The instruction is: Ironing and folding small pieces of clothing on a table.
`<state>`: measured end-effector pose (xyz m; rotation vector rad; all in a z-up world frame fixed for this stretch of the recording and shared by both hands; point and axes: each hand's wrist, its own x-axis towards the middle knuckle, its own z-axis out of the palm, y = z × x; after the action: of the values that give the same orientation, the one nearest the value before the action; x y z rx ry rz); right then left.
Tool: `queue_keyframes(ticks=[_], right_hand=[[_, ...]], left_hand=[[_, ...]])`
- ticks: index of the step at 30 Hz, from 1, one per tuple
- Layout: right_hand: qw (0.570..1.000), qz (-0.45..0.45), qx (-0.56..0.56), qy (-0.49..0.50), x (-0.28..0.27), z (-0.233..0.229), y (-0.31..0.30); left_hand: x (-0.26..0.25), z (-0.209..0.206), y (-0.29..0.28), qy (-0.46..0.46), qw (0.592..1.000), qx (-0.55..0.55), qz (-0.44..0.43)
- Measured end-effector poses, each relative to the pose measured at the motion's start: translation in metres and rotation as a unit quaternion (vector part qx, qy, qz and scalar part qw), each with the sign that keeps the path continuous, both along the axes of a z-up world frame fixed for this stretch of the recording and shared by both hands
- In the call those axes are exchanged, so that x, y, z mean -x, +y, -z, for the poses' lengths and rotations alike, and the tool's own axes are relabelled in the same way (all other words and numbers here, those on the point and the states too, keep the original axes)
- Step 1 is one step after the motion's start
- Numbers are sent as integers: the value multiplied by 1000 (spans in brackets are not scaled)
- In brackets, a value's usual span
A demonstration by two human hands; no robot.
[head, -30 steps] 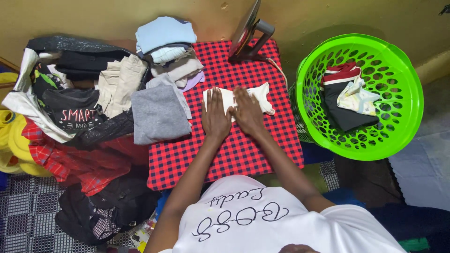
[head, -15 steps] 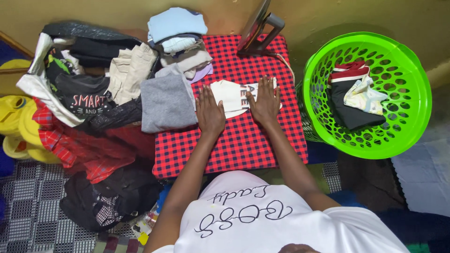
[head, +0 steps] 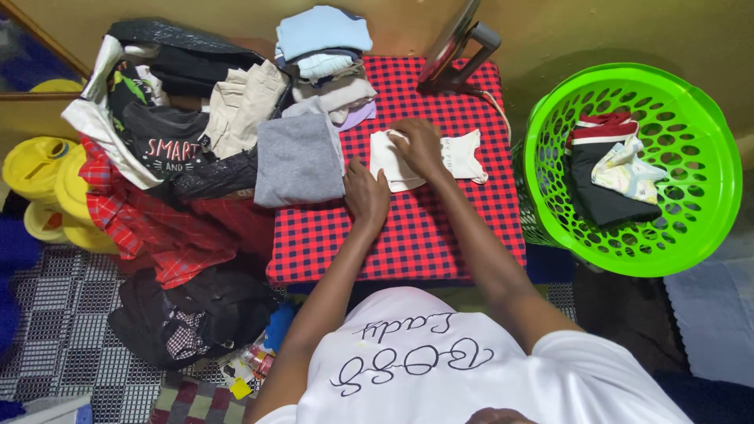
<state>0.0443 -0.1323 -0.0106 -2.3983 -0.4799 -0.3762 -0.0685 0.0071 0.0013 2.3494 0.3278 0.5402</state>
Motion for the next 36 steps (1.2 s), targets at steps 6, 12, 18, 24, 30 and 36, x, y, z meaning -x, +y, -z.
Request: queue_keyframes(ticks=[6,12,18,24,30,36], right_hand=[[995,-35,83,39,-32,5,29],[996,-6,67,55,-39,12,34],[1000,-17,24,4,-25,3,23],[989,26,-130,64,34,-4,-2],[993,9,113,44,71,-2,-23],[974,97,189,77,67,-6,-56]], left_hand=[[-5,16,-3,-9,1000,-5,-20],[0,9,-1,19,1000,1,-10],[-1,10,-6,4,1000,18,-19],[-12,7,-17,-90,985,-50,136],[-22,14,-22,89,945,-222,222],[-12,-5,-17,118,955,-193,193]])
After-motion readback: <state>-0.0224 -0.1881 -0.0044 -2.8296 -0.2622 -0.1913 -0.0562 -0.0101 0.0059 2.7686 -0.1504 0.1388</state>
